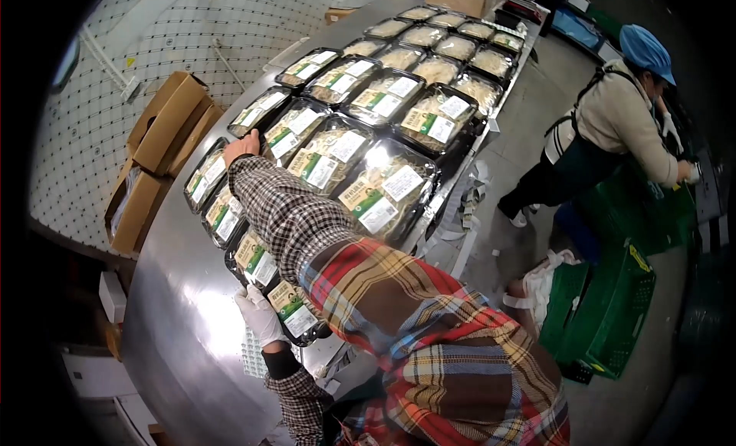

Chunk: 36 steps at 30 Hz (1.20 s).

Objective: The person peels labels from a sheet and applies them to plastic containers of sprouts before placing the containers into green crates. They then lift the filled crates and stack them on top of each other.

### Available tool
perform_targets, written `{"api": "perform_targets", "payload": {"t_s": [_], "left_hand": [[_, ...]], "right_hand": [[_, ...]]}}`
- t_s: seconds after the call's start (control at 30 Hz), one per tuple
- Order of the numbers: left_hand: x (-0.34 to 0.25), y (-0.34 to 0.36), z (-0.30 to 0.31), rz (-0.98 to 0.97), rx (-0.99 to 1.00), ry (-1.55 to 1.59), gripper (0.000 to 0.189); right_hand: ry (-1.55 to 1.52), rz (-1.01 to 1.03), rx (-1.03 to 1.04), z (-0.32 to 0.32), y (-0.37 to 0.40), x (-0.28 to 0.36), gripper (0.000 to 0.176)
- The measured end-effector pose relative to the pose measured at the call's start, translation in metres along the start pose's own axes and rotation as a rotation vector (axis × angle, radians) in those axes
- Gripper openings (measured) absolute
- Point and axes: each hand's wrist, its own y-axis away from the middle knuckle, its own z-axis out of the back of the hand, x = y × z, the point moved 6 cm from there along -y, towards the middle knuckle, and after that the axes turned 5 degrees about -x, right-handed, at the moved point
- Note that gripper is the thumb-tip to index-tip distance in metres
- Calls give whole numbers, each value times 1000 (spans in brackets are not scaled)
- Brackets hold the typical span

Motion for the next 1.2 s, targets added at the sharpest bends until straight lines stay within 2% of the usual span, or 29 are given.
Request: {"api": "perform_targets", "payload": {"t_s": [0.07,0.1,0.13,0.17,0.2,0.23,0.27,0.33,0.4,0.47,0.6,0.63,0.67,0.73,0.77,0.8,0.83,0.87,0.9,0.93,1.0,1.07,1.1,1.13,1.2], "left_hand": [[-4,-1,-1,-21,3,-7,32],[5,-6,-1,-15,14,-5,33],[15,-11,-2,-8,27,-2,33],[26,-16,-7,65,69,197,34],[16,-16,-4,-22,72,80,34],[10,-12,-2,-31,86,55,35],[-3,-6,-2,-43,101,33,36],[14,-27,-3,-226,57,-43,36],[3,-43,1,-215,174,-224,35],[7,-76,13,-418,175,-111,36],[-109,-22,86,-732,-155,-362,40],[-123,-10,97,-649,-166,-289,39],[-137,3,109,-569,-181,-212,38],[-171,36,112,-612,-198,-141,33],[-188,58,109,-677,-184,-126,31],[-203,81,102,-742,-149,-105,29],[-217,106,92,-808,-101,-94,27],[-227,132,78,-877,-39,-86,25],[-235,159,60,-938,35,-83,23],[-240,189,36,-995,116,-94,22],[-250,254,-27,-1142,271,-124,27],[-263,328,-100,-1110,461,-284,28],[-274,377,-134,-1053,587,-195,28],[-282,427,-168,-992,722,-98,27],[-285,506,-254,-1084,874,-201,29]], "right_hand": [[-6,128,38,-3,-2,8,28],[-264,65,-145,6,-2,17,27],[-367,118,-191,9,-5,35,23],[-469,170,-240,6,-21,62,22],[-217,355,-249,41,0,100,21],[-349,407,-487,68,39,101,19],[-247,548,-626,76,49,120,16],[-419,623,-833,130,100,94,14],[-310,512,-1033,180,157,44,14],[-409,492,-1170,224,241,-22,21],[-417,283,-1231,246,415,-152,23],[-339,210,-1148,243,461,-184,20],[105,290,-1168,229,512,-204,16],[203,108,-1043,197,597,-261,19],[53,-77,-932,173,636,-297,17],[-315,-404,-872,152,681,-338,22],[-257,-494,-831,138,729,-362,28],[-316,-805,-841,108,782,-404,31],[-315,-935,-910,100,835,-428,31],[-292,-1101,-886,89,889,-460,29],[-152,-1297,-1014,74,995,-522,30],[30,-1472,-1051,49,1091,-587,31],[-96,-1676,-978,16,1140,-629,32],[24,-1743,-1079,0,1174,-654,34],[114,-1836,-1169,-17,1220,-691,32]]}}
